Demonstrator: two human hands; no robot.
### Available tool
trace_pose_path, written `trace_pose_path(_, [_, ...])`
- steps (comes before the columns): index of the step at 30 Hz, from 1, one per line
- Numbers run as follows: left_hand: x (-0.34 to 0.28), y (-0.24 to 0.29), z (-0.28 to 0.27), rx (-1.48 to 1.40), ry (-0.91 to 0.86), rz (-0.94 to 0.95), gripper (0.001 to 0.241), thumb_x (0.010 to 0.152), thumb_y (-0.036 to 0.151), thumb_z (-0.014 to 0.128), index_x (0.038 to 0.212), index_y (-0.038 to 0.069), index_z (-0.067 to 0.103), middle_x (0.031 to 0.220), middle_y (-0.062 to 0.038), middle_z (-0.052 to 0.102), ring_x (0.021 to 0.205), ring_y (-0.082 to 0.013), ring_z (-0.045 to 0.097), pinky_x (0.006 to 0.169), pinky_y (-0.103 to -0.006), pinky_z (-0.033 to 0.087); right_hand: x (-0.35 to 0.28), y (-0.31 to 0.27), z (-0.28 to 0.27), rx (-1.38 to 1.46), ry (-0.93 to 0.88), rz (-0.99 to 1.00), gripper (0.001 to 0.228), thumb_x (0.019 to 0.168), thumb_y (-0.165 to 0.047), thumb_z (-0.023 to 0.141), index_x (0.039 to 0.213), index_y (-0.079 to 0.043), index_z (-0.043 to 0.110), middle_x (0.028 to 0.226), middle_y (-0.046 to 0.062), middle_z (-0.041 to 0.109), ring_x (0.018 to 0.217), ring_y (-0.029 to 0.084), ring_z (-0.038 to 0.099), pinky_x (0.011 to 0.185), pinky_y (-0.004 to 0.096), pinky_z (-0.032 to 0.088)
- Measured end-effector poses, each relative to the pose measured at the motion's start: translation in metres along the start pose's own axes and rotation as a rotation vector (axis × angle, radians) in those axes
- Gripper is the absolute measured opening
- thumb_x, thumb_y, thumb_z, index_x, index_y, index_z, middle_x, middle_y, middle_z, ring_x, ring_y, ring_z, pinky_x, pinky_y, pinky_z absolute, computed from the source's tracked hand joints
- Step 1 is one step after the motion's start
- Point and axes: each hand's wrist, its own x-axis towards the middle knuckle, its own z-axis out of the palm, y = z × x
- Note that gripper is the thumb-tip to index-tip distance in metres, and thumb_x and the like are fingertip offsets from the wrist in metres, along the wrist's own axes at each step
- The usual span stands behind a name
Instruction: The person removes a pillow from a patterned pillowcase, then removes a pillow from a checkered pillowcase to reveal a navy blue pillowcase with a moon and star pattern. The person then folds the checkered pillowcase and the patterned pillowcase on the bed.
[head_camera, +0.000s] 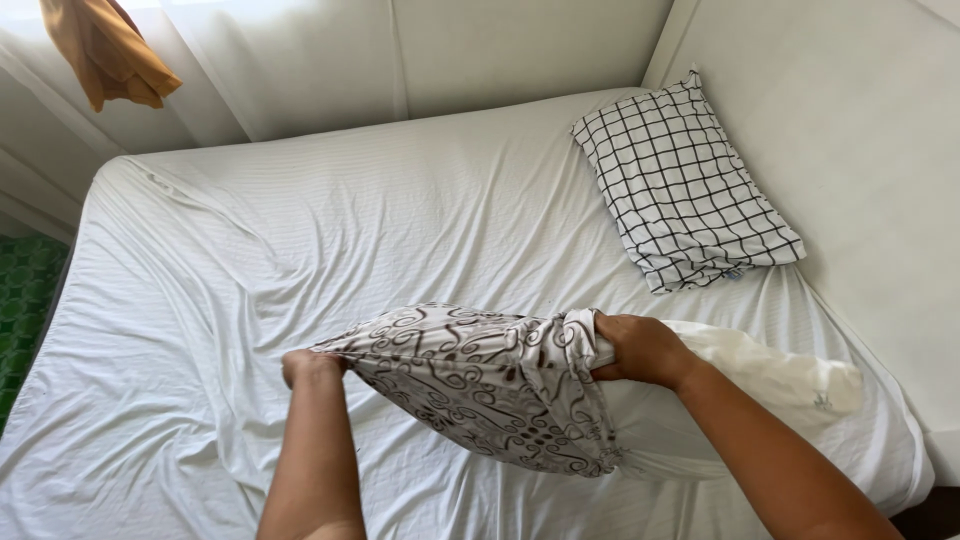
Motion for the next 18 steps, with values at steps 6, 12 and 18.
trace_pose_path(6, [-0.052, 0.033, 0.015, -0.062, -0.211, -0.025, 0.068, 0.102, 0.031, 0.015, 0.141, -0.006, 0.057, 0.141, -0.027, 0.065, 0.123, -0.0441, 0.068, 0.093, -0.065, 0.053, -0.022, 0.018, -0.03, 0.016, 0.045, 0.031, 0.066, 0.065, -0.051, 0.088, 0.118, -0.016, 0.071, 0.113, 0.006, 0.075, 0.103, 0.026, 0.071, 0.09, 0.038, 0.056])
trace_pose_path(12, [0.027, 0.038, 0.031, 0.067, -0.222, -0.023, 0.058, 0.103, 0.028, 0.024, 0.145, -0.005, 0.048, 0.141, -0.026, 0.059, 0.132, -0.0437, 0.06, 0.104, -0.0683, 0.05, -0.032, 0.054, -0.053, 0.046, 0.072, 0.152, 0.056, 0.069, -0.042, 0.084, 0.119, -0.02, 0.073, 0.118, 0.0, 0.075, 0.106, 0.021, 0.071, 0.093, 0.035, 0.055])
trace_pose_path(18, [0.05, 0.021, 0.057, 0.127, -0.621, 0.154, 0.049, 0.103, 0.027, 0.045, 0.139, -0.005, 0.05, 0.136, -0.02, 0.066, 0.121, -0.0361, 0.069, 0.1, -0.0489, 0.06, -0.035, 0.075, -0.07, -0.049, 0.312, 0.114, 0.046, 0.072, -0.034, 0.083, 0.114, -0.017, 0.073, 0.109, 0.0, 0.075, 0.104, 0.023, 0.069, 0.088, 0.036, 0.056])
